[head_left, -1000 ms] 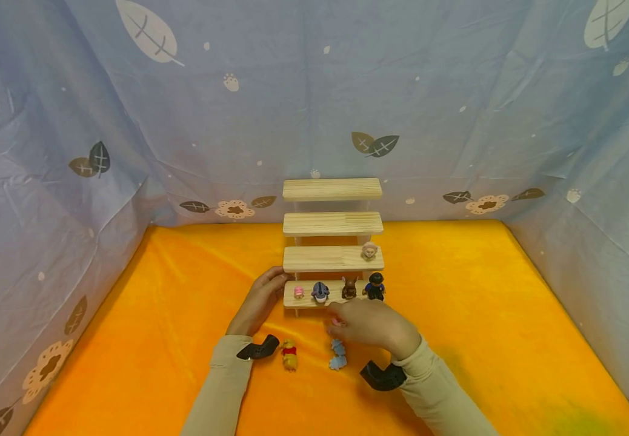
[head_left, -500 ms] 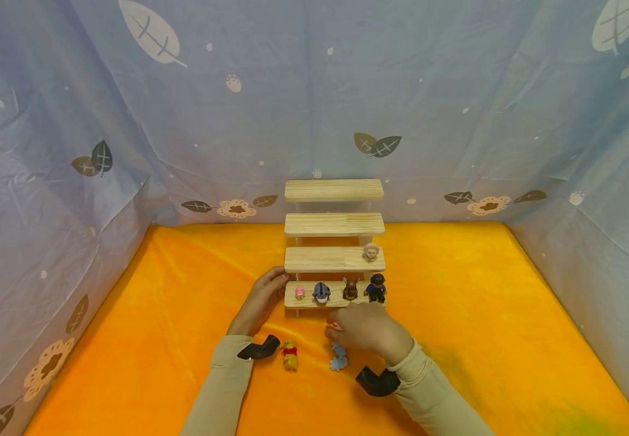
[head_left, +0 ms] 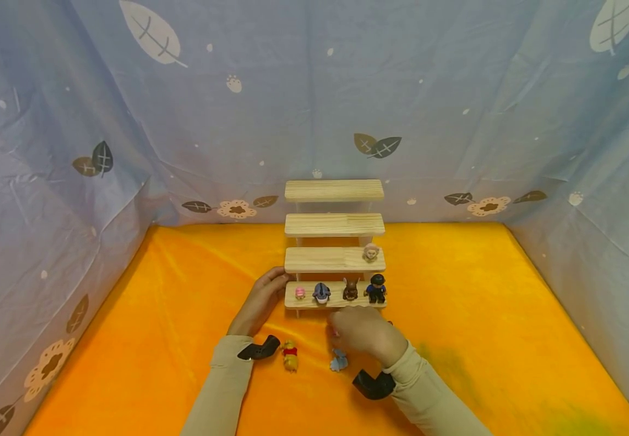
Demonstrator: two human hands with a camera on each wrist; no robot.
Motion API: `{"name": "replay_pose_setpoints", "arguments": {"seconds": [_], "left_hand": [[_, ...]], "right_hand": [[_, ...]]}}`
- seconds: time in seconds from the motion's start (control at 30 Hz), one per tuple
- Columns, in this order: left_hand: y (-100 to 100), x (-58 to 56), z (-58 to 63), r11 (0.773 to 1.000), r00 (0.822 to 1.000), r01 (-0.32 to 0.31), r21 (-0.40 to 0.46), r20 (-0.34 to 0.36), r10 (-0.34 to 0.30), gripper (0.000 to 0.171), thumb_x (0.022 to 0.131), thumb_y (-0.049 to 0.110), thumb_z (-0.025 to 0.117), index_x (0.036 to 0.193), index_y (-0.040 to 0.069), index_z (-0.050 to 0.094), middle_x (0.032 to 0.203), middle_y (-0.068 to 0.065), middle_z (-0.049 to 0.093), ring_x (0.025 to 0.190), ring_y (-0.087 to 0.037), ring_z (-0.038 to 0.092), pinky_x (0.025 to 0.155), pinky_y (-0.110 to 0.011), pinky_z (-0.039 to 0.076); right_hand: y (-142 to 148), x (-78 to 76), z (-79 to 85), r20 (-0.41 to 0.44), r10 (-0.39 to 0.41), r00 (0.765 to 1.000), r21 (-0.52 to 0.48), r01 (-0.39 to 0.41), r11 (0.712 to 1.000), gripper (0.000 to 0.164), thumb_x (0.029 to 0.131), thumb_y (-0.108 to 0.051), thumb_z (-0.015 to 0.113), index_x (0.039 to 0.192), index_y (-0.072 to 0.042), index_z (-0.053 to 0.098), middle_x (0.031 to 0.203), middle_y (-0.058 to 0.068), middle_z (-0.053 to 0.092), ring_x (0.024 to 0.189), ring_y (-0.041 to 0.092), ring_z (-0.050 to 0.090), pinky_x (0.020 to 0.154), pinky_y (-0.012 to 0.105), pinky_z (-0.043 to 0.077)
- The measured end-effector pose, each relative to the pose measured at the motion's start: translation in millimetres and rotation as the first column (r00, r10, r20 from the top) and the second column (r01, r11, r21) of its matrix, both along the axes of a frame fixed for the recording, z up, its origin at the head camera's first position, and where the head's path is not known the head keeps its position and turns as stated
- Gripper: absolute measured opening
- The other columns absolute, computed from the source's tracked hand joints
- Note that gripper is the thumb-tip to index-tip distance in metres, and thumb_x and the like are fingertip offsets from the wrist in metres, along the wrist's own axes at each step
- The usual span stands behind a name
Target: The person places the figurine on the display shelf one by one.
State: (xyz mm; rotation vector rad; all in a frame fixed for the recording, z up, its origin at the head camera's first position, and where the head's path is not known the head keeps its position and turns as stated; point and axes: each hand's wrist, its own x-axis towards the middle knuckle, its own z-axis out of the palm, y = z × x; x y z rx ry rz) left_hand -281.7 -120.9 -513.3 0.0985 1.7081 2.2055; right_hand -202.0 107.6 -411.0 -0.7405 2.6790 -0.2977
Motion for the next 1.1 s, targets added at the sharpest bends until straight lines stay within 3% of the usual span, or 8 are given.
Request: {"name": "replay_pose_setpoints", "arguments": {"seconds": [0.3,0.47,0.73,1.1], "left_hand": [[-0.7,0.5,-1.1,1.000,1.000,0.006,-0.003,-0.015,-0.006,0.040,0.106,0.025,0.052,0.137,0.000,0.051,0.125,-0.003,0.059,0.115,-0.017,0.058,0.102,-0.028,0.048],[-0.5,-0.2,-1.3,1.000,1.000,0.004,-0.004,-0.024,-0.004,0.039,0.106,0.023,0.051,0.138,-0.001,0.050,0.130,-0.009,0.057,0.116,-0.017,0.058,0.103,-0.028,0.047],[-0.1,0.0,-1.0,1.000,1.000,0.003,-0.010,-0.023,-0.003,0.039,0.107,0.023,0.050,0.139,0.000,0.050,0.137,-0.016,0.053,0.118,-0.017,0.057,0.105,-0.028,0.046],[0.2,0.1,-2.0,1.000,1.000,-0.005,-0.004,-0.021,0.005,0.039,0.106,0.023,0.051,0.137,0.000,0.051,0.130,-0.010,0.057,0.115,-0.017,0.058,0.102,-0.026,0.048]], "right_hand": [[1.7,-1.3,-3.0,0.028,0.040,0.999,-0.059,-0.039,0.998,0.016,0.087,-0.008,0.075,0.078,-0.015,0.064,0.073,-0.003,0.057,0.064,0.012,0.047,0.059,0.027,0.038],[2.2,-0.7,-1.6,0.065,0.054,0.996,-0.050,-0.051,0.997,0.012,0.084,-0.004,0.076,0.083,-0.013,0.070,0.079,-0.002,0.062,0.070,0.012,0.052,0.064,0.027,0.045],[0.1,1.0,1.6,0.161,0.053,0.986,0.008,-0.055,0.998,0.016,0.083,-0.001,0.076,0.086,-0.016,0.071,0.087,-0.004,0.054,0.073,0.012,0.044,0.062,0.027,0.040],[-3.1,1.3,-1.2,0.118,0.071,0.990,0.063,-0.078,0.995,0.020,0.087,-0.002,0.074,0.078,-0.016,0.062,0.078,-0.004,0.048,0.071,0.013,0.042,0.063,0.029,0.035]]}}
